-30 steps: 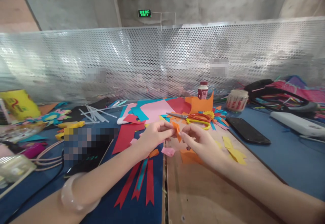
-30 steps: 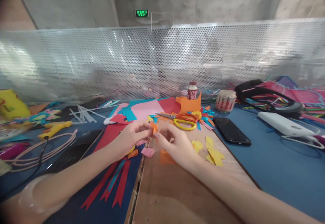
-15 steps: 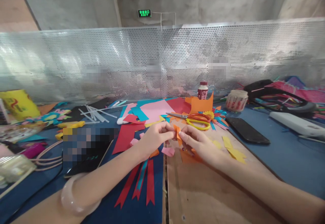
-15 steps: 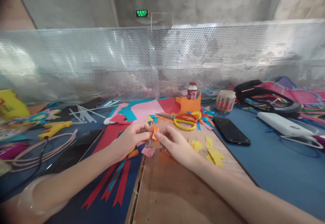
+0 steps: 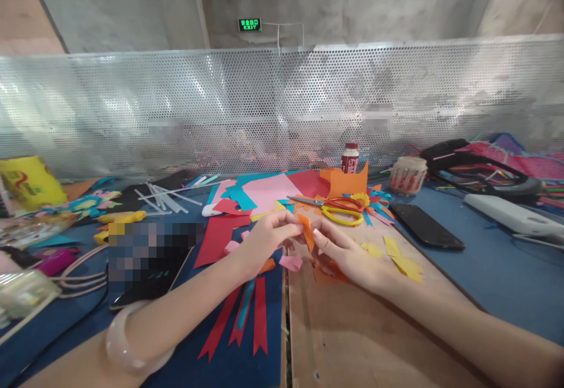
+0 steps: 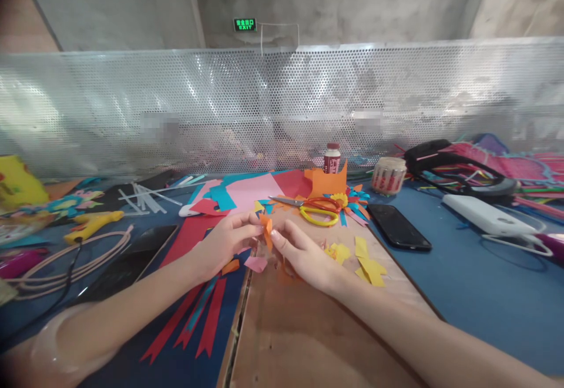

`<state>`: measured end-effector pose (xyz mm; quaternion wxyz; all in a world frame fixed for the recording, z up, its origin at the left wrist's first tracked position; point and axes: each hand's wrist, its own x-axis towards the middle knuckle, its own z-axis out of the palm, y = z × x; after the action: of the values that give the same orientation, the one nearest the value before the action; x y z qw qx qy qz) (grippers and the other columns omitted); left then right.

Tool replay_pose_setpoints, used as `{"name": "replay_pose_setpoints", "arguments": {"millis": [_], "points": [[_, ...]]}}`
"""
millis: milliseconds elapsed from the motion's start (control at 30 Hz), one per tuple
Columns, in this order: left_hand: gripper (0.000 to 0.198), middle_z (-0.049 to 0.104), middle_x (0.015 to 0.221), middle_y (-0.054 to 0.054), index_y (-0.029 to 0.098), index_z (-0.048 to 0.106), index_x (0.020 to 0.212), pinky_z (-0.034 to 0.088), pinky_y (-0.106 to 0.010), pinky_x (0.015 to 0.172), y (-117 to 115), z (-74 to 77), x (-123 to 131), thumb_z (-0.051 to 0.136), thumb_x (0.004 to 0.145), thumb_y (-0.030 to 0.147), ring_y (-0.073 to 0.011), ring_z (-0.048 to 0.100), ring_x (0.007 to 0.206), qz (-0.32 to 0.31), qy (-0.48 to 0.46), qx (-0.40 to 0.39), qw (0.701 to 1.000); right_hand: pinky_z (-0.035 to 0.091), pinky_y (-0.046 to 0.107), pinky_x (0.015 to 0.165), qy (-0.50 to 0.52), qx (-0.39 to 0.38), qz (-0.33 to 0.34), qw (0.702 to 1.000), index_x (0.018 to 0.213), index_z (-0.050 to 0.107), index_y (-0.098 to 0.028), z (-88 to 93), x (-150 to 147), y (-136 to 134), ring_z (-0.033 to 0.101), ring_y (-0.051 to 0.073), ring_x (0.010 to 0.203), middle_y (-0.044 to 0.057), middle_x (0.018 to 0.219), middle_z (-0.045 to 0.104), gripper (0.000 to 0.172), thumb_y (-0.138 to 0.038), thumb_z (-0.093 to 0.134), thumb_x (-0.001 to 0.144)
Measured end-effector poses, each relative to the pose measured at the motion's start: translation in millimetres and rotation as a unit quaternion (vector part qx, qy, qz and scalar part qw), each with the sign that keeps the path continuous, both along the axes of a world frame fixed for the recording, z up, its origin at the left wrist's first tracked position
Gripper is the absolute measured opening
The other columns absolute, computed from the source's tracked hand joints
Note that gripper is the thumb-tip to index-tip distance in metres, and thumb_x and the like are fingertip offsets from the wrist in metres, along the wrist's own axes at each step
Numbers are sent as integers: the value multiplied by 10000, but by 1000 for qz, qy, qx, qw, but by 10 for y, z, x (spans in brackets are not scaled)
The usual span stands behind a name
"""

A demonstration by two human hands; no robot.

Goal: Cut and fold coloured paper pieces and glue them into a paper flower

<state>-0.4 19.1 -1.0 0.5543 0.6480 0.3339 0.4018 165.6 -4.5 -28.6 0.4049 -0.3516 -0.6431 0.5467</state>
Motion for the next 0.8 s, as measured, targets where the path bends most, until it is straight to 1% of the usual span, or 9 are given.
{"name": "replay_pose_setpoints", "arguments": {"millis": [133,233,467,633,733,800], "points": [[127,549,650,8,148,531,676,392,-244,591,-9,6,-2,569,717,262,-108,517,609,-1,4,3,1000,226,193,384,-19,21,-6,1000,782,382,-222,-8,-18,-4,281,51,397,-88,532,354,323,-541,384,831],[112,556,660,11,147,537,684,391,-237,599,-16,8,-3,560,729,247,-103,512,620,-4,11,15,1000,240,192,387,-32,30,-16,999,781,395,-218,13,-28,-28,298,53,410,-79,549,381,325,-537,372,838],[141,563,681,4,153,546,734,419,-244,598,-17,14,7,547,751,293,-110,525,617,-1,50,41,998,236,192,378,-19,-2,-47,999,752,391,-219,41,-37,-42,293,58,397,-86,524,360,333,-544,394,822],[193,613,814,-24,166,553,825,461,-281,701,3,-26,17,626,700,294,-150,588,763,-20,56,75,995,232,182,382,-4,-9,-75,997,753,378,-223,17,-48,-8,284,54,397,-98,513,341,324,-540,428,804],[204,622,838,-31,165,556,851,469,-299,723,16,-42,20,632,696,273,-157,597,779,-16,72,86,994,237,182,384,-7,10,-77,997,747,386,-218,3,-49,12,298,55,405,-93,507,356,307,-513,426,820],[185,621,838,-31,160,557,836,468,-299,739,23,-43,18,631,696,256,-154,598,784,-9,79,94,992,268,184,403,-18,31,-87,996,745,400,-210,12,-49,13,336,54,431,-80,549,400,293,-488,422,833]]}}
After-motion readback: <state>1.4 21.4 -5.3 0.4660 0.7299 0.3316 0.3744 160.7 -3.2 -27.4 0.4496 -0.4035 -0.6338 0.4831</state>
